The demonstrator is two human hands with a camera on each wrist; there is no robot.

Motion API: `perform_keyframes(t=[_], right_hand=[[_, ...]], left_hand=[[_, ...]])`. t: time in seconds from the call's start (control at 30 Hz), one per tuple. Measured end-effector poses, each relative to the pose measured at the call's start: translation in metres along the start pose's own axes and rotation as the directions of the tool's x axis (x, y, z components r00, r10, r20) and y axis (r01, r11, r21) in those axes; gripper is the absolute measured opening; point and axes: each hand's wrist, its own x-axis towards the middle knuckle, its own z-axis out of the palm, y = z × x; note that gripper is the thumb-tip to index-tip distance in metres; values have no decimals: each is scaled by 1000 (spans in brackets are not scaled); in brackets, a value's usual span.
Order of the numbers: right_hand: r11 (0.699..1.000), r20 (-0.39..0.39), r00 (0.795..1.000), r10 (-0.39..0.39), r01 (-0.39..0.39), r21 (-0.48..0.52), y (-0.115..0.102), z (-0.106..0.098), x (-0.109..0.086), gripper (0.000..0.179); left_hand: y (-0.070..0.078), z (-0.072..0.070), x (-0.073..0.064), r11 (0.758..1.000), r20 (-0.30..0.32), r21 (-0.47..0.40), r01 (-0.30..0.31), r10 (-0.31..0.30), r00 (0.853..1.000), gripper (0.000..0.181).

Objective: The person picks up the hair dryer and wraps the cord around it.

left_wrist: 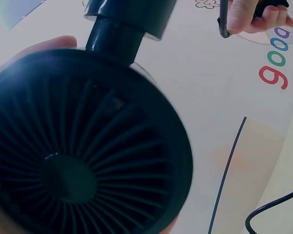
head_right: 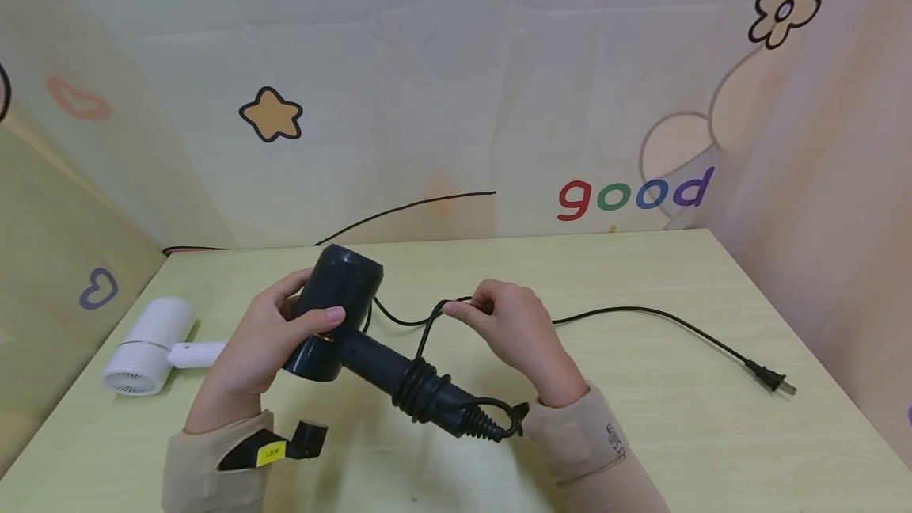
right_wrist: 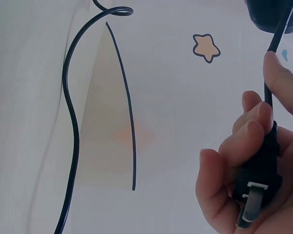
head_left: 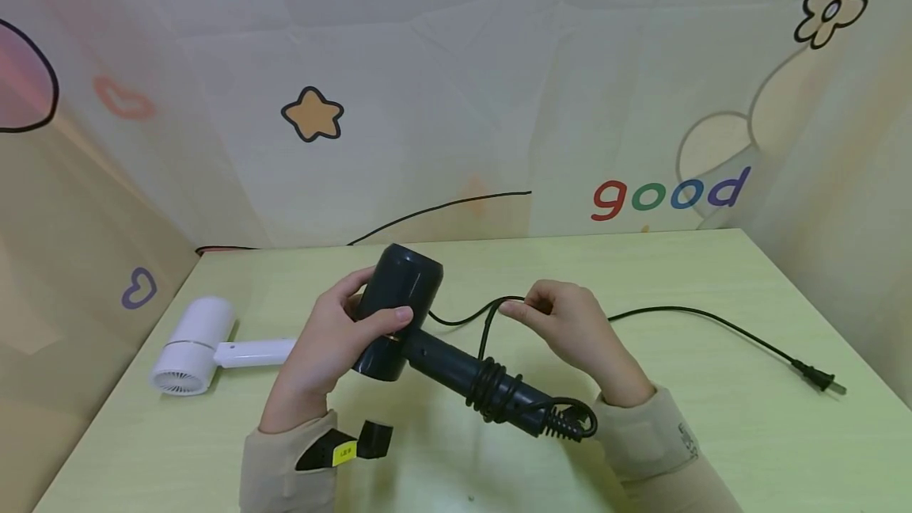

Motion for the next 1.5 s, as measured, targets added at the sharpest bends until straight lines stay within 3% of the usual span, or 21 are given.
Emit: perform_keyframes(t=[0.7,1.23,1.5], right_hand=[[997,-64,995,-74,74,-2,-11,-8,-6,25],[994,-103,990,-96,100,34,-20,-13,-13,18],[990,-119,984,-132,137,34,-27,-15,-20,15]], left_hand=[[-9,7,8,987,25,156,41,-45,999,75],[-12,10,11,957,-105,284,55,-26,994,81],[-11,11,11,941,-180,338,22,42,983,79]])
